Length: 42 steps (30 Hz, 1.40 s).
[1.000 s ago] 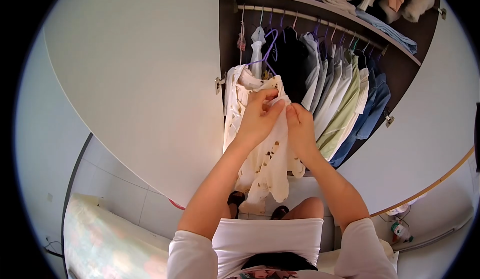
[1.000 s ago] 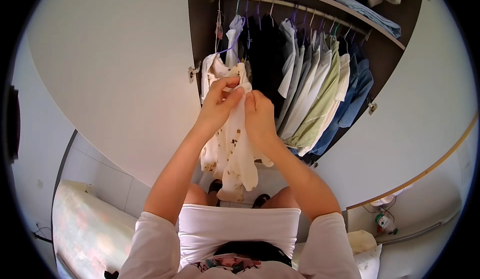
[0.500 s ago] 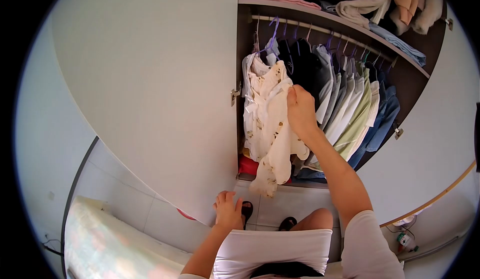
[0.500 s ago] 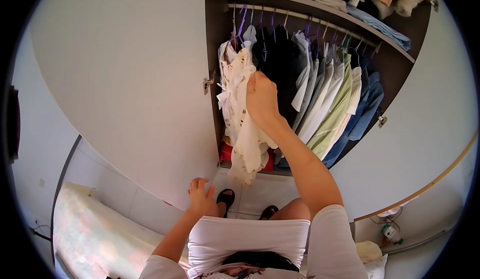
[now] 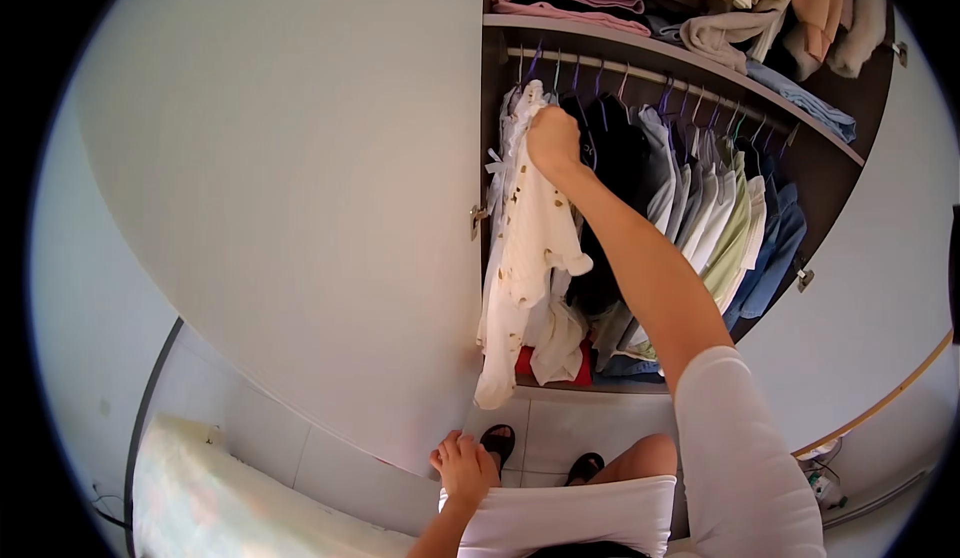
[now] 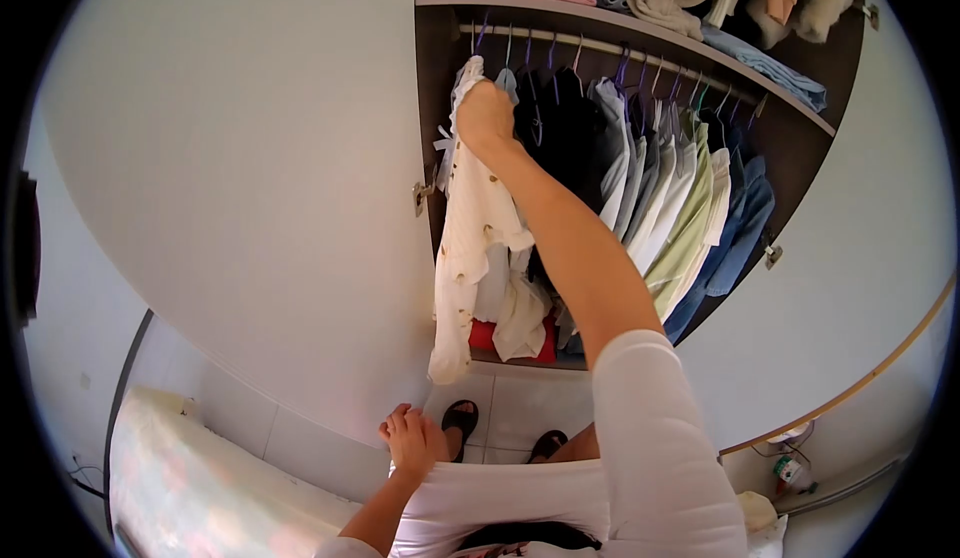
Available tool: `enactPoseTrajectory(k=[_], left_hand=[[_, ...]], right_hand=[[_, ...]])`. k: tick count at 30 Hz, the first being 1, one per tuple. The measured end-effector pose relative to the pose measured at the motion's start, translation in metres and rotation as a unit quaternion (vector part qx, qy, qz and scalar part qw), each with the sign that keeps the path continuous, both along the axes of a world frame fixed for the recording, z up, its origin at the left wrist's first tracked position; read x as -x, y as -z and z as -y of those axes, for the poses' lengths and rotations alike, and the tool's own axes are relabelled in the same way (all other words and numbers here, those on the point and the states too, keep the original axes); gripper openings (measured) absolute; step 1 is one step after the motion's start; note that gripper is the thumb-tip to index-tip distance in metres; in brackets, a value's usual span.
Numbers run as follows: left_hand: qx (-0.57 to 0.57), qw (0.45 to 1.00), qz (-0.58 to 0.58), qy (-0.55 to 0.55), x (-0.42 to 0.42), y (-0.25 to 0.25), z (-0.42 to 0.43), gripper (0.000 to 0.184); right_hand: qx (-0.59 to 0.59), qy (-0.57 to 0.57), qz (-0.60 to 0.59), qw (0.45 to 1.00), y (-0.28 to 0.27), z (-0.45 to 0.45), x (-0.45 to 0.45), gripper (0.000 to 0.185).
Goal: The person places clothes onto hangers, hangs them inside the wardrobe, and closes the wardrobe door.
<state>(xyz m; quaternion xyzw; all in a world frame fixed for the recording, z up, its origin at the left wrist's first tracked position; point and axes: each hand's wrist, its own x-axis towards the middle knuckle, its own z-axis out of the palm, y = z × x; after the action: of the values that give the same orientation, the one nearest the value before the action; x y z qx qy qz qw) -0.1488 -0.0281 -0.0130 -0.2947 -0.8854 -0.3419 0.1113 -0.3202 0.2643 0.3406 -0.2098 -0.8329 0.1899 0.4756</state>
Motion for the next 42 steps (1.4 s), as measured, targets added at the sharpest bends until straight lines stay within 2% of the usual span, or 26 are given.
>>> enactPoseTrajectory(k=[6,9,12,13,14,16,17,23,24,25,28,30,31,32,33,34,35,36,37,38,39,40,41,42], left_hand=[[-0.002,1.0,-0.002,-0.004,0.005,-0.001,0.001,0.026],[-0.006,1.0,0.001,-0.011,0.01,0.001,0.001,0.026],[0.001,1.0,0.011,-0.011,0.013,-0.001,0.001,0.026],[0.008,1.0,0.013,-0.008,0.014,-0.002,0.001,0.026],[0.009,1.0,0.014,-0.01,0.016,-0.002,0.001,0.026],[-0.01,1.0,0.009,-0.004,0.015,-0.004,0.001,0.026],[-0.011,1.0,0.013,-0.005,0.015,-0.004,0.0,0.026],[-0.014,1.0,0.021,0.004,0.012,-0.005,-0.001,0.025],[-0.014,1.0,0.018,0.001,0.011,-0.004,-0.002,0.025],[-0.012,1.0,0.012,0.004,0.012,-0.004,0.0,0.024],[0.031,0.999,-0.013,0.017,0.005,-0.007,0.002,0.024],[0.043,0.997,-0.019,0.068,0.0,-0.008,0.003,0.023],[0.061,0.996,-0.032,0.058,-0.002,-0.008,0.003,0.022],[0.079,0.994,-0.047,0.053,-0.002,-0.008,0.0,0.021],[0.084,0.989,-0.052,0.105,-0.003,-0.006,-0.001,0.021],[0.1,0.986,-0.07,0.11,-0.004,-0.005,-0.002,0.021],[0.115,0.982,-0.089,0.116,-0.004,-0.005,-0.003,0.021],[0.119,0.974,-0.094,0.167,-0.006,-0.005,-0.004,0.021],[0.158,0.966,-0.107,0.172,-0.009,-0.006,-0.007,0.022],[0.194,0.957,-0.123,0.176,-0.008,-0.007,-0.011,0.024],[0.198,0.948,-0.131,0.213,-0.014,-0.012,-0.019,0.024],[0.235,0.937,-0.137,0.22,-0.017,-0.016,-0.024,0.025],[0.273,0.924,-0.144,0.227,-0.02,-0.02,-0.029,0.027],[0.278,0.912,-0.152,0.261,-0.024,-0.022,-0.033,0.027]], right_hand=[[0.001,0.009,0.034,0.999,0.0,-0.012,0.051,0.019],[-0.024,0.008,0.166,0.986,-0.004,-0.01,0.059,0.059],[-0.024,0.019,0.135,0.99,-0.002,-0.022,0.078,0.052],[-0.02,0.026,0.147,0.989,-0.001,-0.026,0.082,0.042],[-0.019,0.024,0.148,0.989,-0.002,-0.024,0.082,0.042],[-0.042,0.02,0.202,0.978,-0.003,-0.02,0.078,0.031],[-0.039,0.03,0.186,0.981,0.003,-0.022,0.081,0.024],[0.005,0.004,0.196,0.981,0.025,-0.017,0.054,0.032],[0.026,0.029,0.185,0.982,0.028,-0.013,0.048,0.036],[-0.01,0.013,0.148,0.989,0.037,-0.008,0.04,0.036],[-0.072,-0.06,0.063,0.994,0.061,0.008,-0.03,0.029],[-0.047,-0.124,0.067,0.989,0.081,0.026,-0.105,0.018],[-0.088,-0.168,0.03,0.981,0.101,0.025,-0.143,0.016],[-0.065,-0.184,0.053,0.979,0.106,0.033,-0.193,0.014],[-0.103,-0.162,0.084,0.978,0.119,0.034,-0.241,0.013],[-0.112,-0.129,0.134,0.976,0.13,0.034,-0.293,0.013],[-0.065,-0.079,0.164,0.981,0.144,0.038,-0.347,0.015],[-0.052,-0.015,0.206,0.977,0.164,0.039,-0.406,0.02],[0.02,0.074,0.241,0.967,0.185,0.048,-0.471,0.021],[-0.061,0.132,0.3,0.943,0.207,0.058,-0.54,0.025],[0.029,0.249,0.335,0.908,0.221,0.078,-0.608,0.031],[0.073,0.342,0.328,0.878,0.219,0.119,-0.662,0.037],[0.072,0.426,0.372,0.822,0.225,0.162,-0.714,0.044],[0.182,0.49,0.369,0.768,0.223,0.209,-0.751,0.054]])
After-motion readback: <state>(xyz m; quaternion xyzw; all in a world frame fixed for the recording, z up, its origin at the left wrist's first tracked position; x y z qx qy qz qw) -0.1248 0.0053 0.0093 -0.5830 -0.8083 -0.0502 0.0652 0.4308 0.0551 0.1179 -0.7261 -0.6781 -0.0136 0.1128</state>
